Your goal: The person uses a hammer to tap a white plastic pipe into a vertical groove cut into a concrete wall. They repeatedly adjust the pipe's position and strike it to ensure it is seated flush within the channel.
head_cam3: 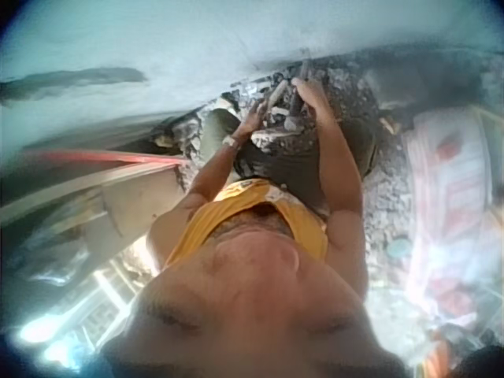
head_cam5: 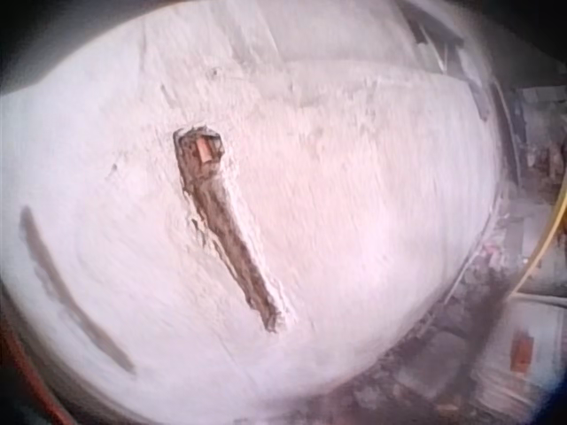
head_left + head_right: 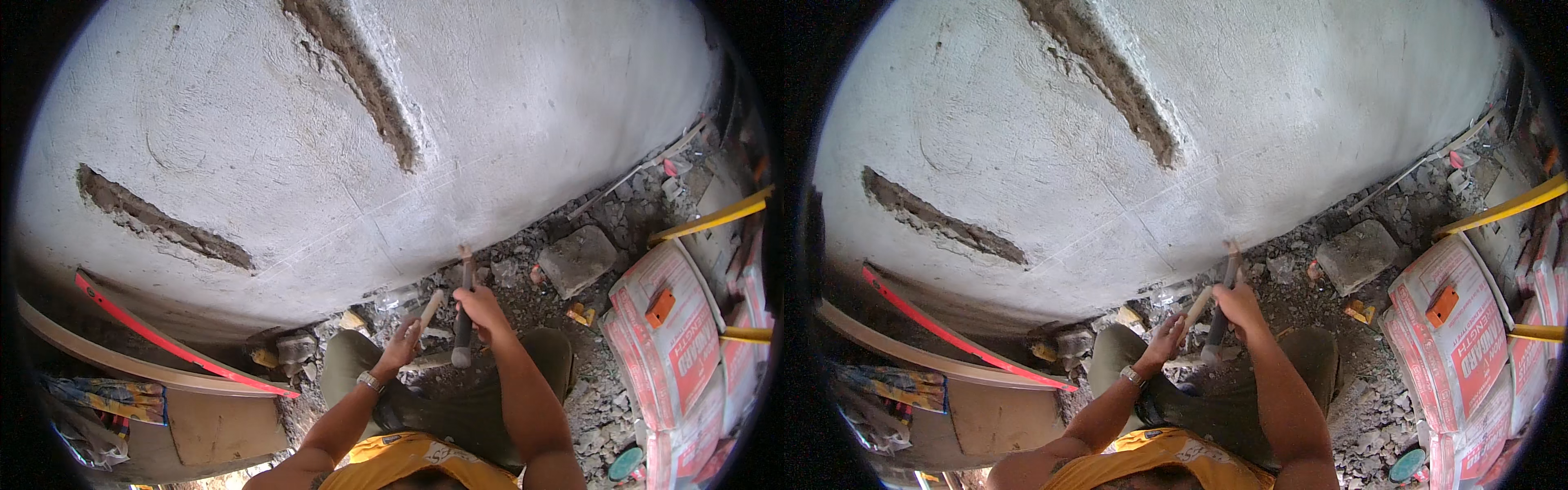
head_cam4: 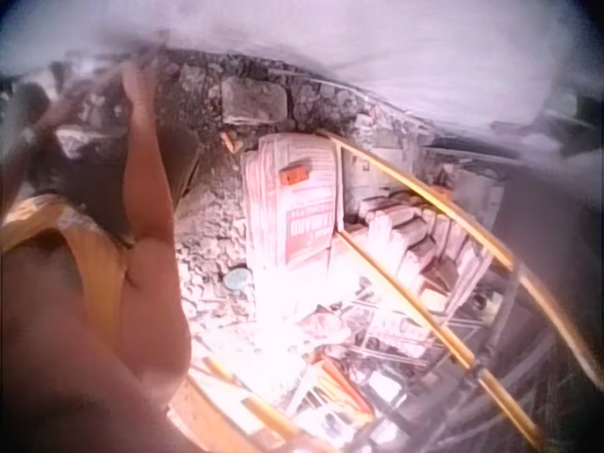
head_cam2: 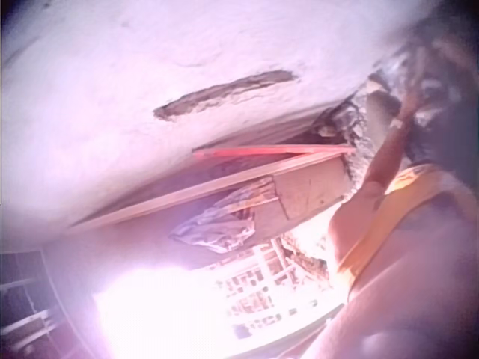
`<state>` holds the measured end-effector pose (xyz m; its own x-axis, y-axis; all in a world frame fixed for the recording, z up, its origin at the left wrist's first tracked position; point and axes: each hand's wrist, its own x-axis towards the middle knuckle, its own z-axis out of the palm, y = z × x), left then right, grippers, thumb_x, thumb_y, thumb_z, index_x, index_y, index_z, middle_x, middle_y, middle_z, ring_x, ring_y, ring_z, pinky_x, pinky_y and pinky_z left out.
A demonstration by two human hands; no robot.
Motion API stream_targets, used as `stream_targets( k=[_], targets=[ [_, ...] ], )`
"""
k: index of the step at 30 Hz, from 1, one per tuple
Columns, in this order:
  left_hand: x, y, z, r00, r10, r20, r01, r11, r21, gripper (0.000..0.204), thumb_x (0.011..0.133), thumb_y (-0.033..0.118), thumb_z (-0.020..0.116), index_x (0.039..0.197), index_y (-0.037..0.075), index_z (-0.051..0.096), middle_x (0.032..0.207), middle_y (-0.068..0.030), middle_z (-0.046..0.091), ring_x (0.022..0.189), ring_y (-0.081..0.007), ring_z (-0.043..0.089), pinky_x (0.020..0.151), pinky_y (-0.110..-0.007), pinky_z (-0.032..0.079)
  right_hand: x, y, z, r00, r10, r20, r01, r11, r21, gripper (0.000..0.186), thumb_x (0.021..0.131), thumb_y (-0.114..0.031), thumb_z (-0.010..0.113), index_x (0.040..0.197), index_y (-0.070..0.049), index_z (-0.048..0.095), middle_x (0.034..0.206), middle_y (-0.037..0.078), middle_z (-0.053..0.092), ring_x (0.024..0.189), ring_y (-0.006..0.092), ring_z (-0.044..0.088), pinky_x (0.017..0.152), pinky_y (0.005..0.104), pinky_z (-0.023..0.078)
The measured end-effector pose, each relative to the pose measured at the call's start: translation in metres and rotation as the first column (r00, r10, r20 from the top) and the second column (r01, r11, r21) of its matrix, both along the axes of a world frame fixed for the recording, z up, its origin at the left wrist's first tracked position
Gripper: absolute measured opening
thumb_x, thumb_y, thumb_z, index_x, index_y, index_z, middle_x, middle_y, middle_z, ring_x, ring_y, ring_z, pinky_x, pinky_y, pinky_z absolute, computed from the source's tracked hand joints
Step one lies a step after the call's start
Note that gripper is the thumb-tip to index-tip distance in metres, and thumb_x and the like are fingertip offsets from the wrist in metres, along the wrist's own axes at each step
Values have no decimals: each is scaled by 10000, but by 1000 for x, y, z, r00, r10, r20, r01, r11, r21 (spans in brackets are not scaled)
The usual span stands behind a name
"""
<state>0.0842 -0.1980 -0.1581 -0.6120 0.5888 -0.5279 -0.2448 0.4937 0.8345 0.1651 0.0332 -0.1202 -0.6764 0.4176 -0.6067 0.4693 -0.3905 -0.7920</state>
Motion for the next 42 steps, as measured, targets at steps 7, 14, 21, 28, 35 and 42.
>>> stream_targets(
  k=[7, 14, 21, 28, 35, 42],
  targets=[
    [5, 25, -17, 814, 58, 578, -213, 956, 203, 661, 998, 754, 414, 1224, 159, 593, 781, 27, 558, 559, -80, 448, 495, -232, 322, 14, -34, 18, 876, 469, 114, -458, 733, 503, 468, 819, -370, 700, 1020, 53, 675, 927, 271, 716, 925, 439, 708, 787, 483, 549],
    [3, 64, -13, 665, 173, 727, -393, 908, 143, 444, 1018, 512, 602, 1179, 102, 662, 981, -39, 717, 823, -131, 680, 698, -317, 537, 23, -43, -16, 798, 601, 49, -483, 589, 648, 413, 852, -384, 724, 1000, -2, 673, 901, 262, 710, 894, 442, 702, 784, 498, 543],
    [-1, 39, -3, 799, 44, 599, -289, 903, 319, 272, 1071, 312, 531, 1131, 88, 673, 848, 29, 623, 772, -83, 572, 730, -249, 443, 19, -16, 13, 865, 498, -66, -187, 442, 877, 402, 896, -160, 657, 1293, -99, 639, 1249, 179, 627, 1133, 396, 607, 935, 504, 499],
    [-41, 22, 31, 961, -207, 183, 151, 947, 282, 398, 1067, 313, 534, 1337, 42, 646, 937, -22, 688, 851, -113, 615, 813, -276, 484, 19, -13, 34, 884, 430, 185, -273, 154, 950, 403, 876, -207, 745, 1272, -224, 672, 1357, 40, 545, 1266, 355, 475, 1010, 579, 386],
    [-53, 34, 149, 974, 22, -227, 76, 906, 417, 487, 1072, 198, 548, 1542, 94, 475, 1148, -76, 685, 989, -148, 638, 929, -327, 507, 9, 3, 31, 938, 346, 38, -162, 337, 927, 348, 908, -285, 761, 1215, -140, 685, 1133, 122, 638, 1132, 373, 570, 980, 569, 414],
    [-128, 36, 401, 281, 479, -831, 79, 852, 518, 470, 1060, 150, 565, 1480, 69, 372, 1308, -148, 556, 1037, -207, 603, 939, -359, 490, -13, 18, 11, 934, 304, -186, -47, 622, 781, 283, 989, -235, 688, 1149, -5, 651, 896, 185, 619, 822, 353, 602, 719, 488, 477]
  ],
)
